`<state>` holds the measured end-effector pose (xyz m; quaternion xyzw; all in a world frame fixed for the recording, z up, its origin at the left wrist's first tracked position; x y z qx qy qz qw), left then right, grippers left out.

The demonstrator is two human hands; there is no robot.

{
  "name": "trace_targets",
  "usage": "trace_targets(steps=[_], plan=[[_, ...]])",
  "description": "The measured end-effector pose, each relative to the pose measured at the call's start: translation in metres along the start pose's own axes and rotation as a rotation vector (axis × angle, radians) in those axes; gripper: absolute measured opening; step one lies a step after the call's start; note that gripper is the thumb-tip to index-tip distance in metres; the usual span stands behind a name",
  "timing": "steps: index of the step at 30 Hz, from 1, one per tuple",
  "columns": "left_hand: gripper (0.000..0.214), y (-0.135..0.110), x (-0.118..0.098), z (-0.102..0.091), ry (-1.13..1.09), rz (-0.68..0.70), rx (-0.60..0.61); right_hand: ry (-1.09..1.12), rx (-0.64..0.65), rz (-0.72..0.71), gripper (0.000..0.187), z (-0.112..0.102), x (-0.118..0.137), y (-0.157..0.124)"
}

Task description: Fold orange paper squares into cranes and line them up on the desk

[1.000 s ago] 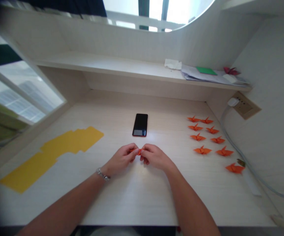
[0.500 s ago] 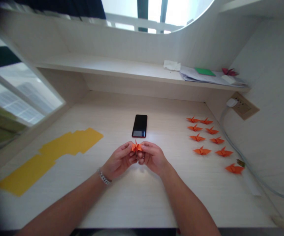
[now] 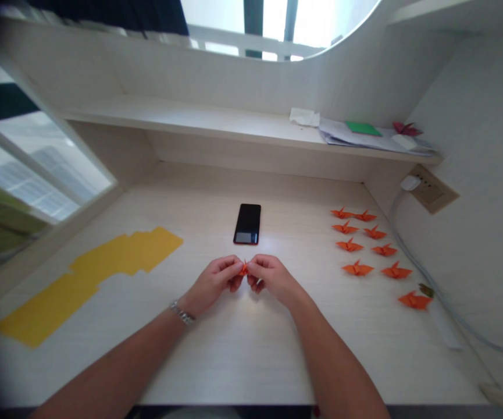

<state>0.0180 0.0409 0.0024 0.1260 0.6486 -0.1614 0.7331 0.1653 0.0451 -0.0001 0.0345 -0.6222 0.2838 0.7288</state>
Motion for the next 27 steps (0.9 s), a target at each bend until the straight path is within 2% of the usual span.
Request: trace_targets(steps=[7, 12, 18, 27], plan=[[0.026, 0.000, 0.001, 0.004, -0.369, -0.100, -0.022, 0.348, 0.051, 0.026, 0.023, 0.009, 0.000, 0.002], [0.020, -0.004, 0.001, 0.010, -0.605, -0.087, -0.029, 0.545, 0.081, 0.002, 0.021, 0.018, 0.000, 0.002], [0.021, -0.005, 0.002, 0.013, -0.693, -0.052, -0.048, 0.633, 0.121, -0.046, 0.019, 0.025, 0.002, 0.000], [0.030, -0.005, 0.003, 0.012, -0.698, -0.008, -0.013, 0.582, 0.096, -0.093, 0.024, 0.028, -0.001, 0.000]])
Point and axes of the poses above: each hand's wrist, its own y-axis towards the middle knuckle, its own z-axis out of the palm, x = y × z, the point moved 3 cm from there along y, towards the middle knuckle, and after that the axes turned 5 degrees about z, right-handed, at the moved point
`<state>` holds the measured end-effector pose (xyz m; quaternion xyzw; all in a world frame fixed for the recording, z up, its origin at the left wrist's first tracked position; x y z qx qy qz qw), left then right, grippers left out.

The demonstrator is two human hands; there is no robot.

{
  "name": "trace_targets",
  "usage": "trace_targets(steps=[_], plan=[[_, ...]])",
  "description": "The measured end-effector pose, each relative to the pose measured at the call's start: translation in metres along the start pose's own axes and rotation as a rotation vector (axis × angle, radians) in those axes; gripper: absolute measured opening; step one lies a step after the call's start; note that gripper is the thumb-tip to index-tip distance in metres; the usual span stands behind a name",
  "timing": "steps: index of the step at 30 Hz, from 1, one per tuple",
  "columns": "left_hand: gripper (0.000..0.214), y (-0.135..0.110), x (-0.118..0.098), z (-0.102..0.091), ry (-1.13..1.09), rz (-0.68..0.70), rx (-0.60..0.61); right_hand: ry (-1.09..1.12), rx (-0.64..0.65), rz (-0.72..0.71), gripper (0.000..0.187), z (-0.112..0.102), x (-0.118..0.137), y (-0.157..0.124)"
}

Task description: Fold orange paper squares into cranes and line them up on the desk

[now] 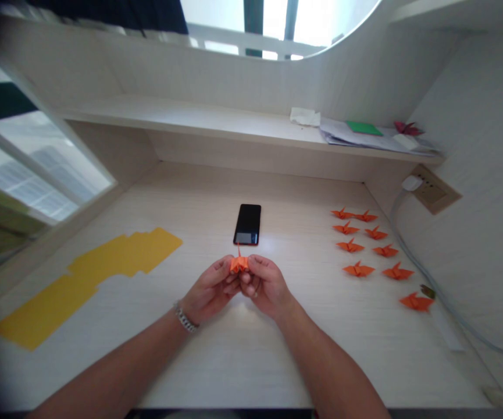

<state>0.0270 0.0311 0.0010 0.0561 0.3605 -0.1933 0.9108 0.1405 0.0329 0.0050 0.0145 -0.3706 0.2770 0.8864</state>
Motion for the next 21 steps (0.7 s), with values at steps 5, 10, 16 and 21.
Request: trace_targets(steps=[5, 10, 16, 21], plan=[[0.032, 0.0001, -0.0028, 0.0013, 0.014, -0.001, 0.004, -0.003, 0.014, 0.043, 0.028, -0.0053, -0.0011, 0.0020], [0.028, 0.0009, -0.0039, -0.0005, 0.004, 0.011, -0.004, 0.019, -0.006, 0.090, 0.033, -0.0084, 0.0000, 0.0039], [0.024, 0.0014, -0.0043, -0.0011, -0.021, 0.020, -0.012, 0.040, -0.052, 0.050, 0.043, -0.0082, 0.0020, 0.0054], [0.025, 0.0020, -0.0067, -0.0020, -0.008, 0.027, -0.049, 0.044, -0.078, 0.052, 0.042, -0.0103, 0.0003, 0.0067]])
Point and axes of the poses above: each hand's wrist, its own y-axis towards the middle knuckle, its own z-axis out of the palm, x = y × z, the point moved 3 cm from there along y, towards the middle knuckle, and after that the axes turned 5 degrees about z, right-handed, at the moved point
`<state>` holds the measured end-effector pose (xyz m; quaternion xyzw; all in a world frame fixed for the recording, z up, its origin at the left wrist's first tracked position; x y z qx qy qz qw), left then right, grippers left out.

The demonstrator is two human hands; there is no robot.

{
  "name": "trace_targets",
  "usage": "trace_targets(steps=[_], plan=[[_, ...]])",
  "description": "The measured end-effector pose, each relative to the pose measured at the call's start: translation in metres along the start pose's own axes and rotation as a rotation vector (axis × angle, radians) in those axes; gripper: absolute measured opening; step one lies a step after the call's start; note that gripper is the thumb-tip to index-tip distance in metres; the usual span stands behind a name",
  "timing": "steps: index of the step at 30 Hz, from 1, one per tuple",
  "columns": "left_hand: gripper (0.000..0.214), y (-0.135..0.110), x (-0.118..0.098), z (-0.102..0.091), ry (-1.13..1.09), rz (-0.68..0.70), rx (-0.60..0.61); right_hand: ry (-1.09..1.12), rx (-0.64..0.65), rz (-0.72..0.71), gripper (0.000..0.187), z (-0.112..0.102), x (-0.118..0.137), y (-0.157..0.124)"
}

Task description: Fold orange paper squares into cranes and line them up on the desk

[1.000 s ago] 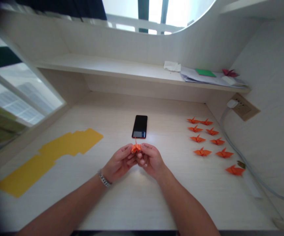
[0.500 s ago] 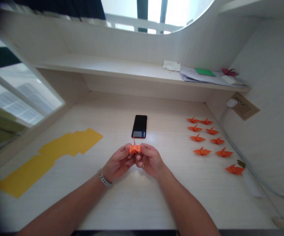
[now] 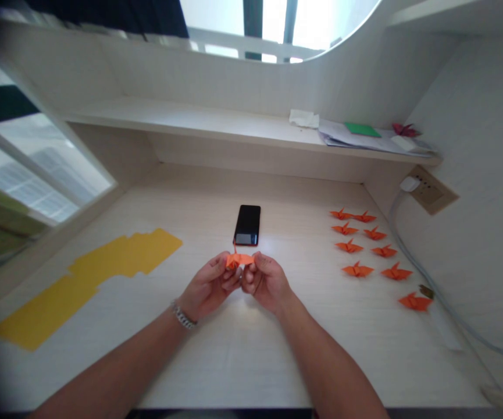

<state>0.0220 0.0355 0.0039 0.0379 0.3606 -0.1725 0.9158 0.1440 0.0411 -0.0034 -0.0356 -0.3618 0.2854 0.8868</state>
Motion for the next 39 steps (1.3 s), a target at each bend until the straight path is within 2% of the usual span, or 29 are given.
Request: trace_targets(steps=[7, 12, 15, 20, 24, 29, 39], plan=[[0.028, 0.002, -0.007, 0.002, 0.055, 0.042, -0.010, -0.061, 0.002, -0.152, 0.045, 0.000, 0.010, -0.001], [0.026, 0.006, -0.007, -0.004, 0.305, 0.073, -0.085, -0.245, -0.164, -0.274, 0.044, -0.007, 0.011, 0.002], [0.027, 0.007, -0.005, -0.005, 0.389, 0.069, -0.082, -0.344, -0.229, -0.271, 0.036, -0.007, 0.008, 0.003], [0.030, 0.006, -0.001, -0.004, 0.222, 0.020, -0.082, -0.220, -0.223, -0.205, 0.023, -0.003, 0.005, 0.003], [0.027, 0.004, 0.002, -0.003, 0.042, 0.008, -0.071, -0.130, -0.241, -0.222, 0.021, -0.002, 0.005, 0.002], [0.025, 0.002, 0.003, -0.003, -0.123, 0.009, -0.031, -0.119, -0.228, -0.243, 0.020, 0.001, 0.004, 0.000], [0.031, 0.002, -0.005, -0.002, -0.182, 0.069, 0.046, -0.135, -0.213, -0.235, 0.021, 0.003, 0.001, 0.002]])
Point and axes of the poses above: each hand's wrist, its own y-axis towards the middle knuckle, its own z-axis out of the palm, x = y × z, the point moved 3 cm from there along y, towards the middle knuckle, and after that the axes turned 5 degrees about z, right-handed, at the moved point
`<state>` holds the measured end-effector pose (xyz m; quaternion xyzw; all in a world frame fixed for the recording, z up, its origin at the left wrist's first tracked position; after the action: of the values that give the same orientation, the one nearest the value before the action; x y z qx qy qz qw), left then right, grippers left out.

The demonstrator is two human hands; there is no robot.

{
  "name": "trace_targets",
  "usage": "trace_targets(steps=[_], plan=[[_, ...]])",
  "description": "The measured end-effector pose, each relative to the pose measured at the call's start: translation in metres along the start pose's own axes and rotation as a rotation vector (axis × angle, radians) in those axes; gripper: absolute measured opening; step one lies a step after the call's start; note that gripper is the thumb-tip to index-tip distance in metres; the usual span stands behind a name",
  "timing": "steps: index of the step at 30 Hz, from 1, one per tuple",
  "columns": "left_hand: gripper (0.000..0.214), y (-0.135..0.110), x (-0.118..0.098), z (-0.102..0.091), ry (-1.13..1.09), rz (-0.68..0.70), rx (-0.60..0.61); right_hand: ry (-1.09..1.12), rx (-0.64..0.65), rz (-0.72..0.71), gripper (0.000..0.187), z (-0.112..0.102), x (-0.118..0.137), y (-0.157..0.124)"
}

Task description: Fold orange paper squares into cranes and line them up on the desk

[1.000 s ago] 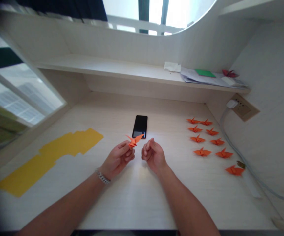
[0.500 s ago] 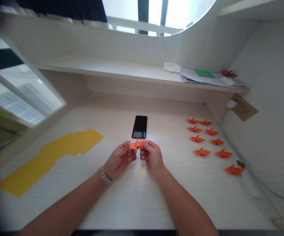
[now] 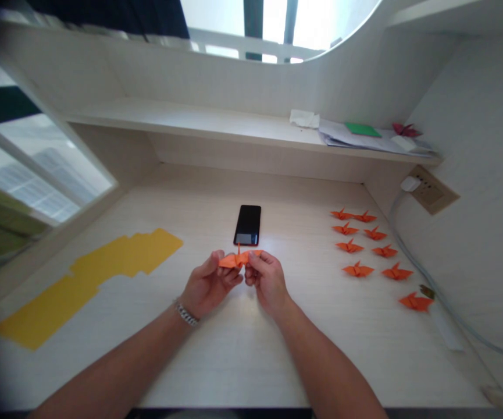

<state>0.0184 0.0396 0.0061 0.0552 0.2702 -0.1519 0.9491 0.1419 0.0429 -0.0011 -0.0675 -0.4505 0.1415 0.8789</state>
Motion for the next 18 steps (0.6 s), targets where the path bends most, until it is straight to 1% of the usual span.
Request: trace_targets(steps=[3, 6, 10, 14, 16, 18], plan=[[0.037, 0.001, -0.006, -0.001, 0.046, 0.036, -0.024, 0.030, -0.011, -0.019, 0.020, -0.003, 0.003, 0.001], [0.037, 0.003, -0.011, -0.004, 0.175, 0.091, -0.060, 0.035, -0.047, -0.049, 0.019, -0.007, 0.008, 0.002], [0.030, 0.003, -0.007, -0.007, 0.399, 0.110, -0.075, -0.063, -0.052, -0.079, 0.022, -0.009, 0.008, 0.003], [0.024, 0.004, -0.002, -0.009, 0.549, 0.118, -0.159, -0.161, -0.052, -0.074, 0.028, -0.012, 0.005, 0.007], [0.024, 0.006, -0.002, -0.010, 0.594, 0.140, -0.216, -0.223, -0.116, -0.131, 0.033, -0.016, 0.008, 0.008], [0.025, 0.007, -0.003, -0.011, 0.616, 0.158, -0.263, -0.341, -0.216, -0.271, 0.035, -0.019, 0.014, 0.005]])
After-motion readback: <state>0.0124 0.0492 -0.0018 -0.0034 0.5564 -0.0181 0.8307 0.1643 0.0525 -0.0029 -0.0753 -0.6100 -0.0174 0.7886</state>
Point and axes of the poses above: each hand's wrist, its own y-axis towards the middle knuckle, its own z-axis out of the palm, x = y × z, the point moved 3 cm from there along y, towards the middle knuckle, and after that the axes turned 5 degrees about z, right-handed, at the moved point
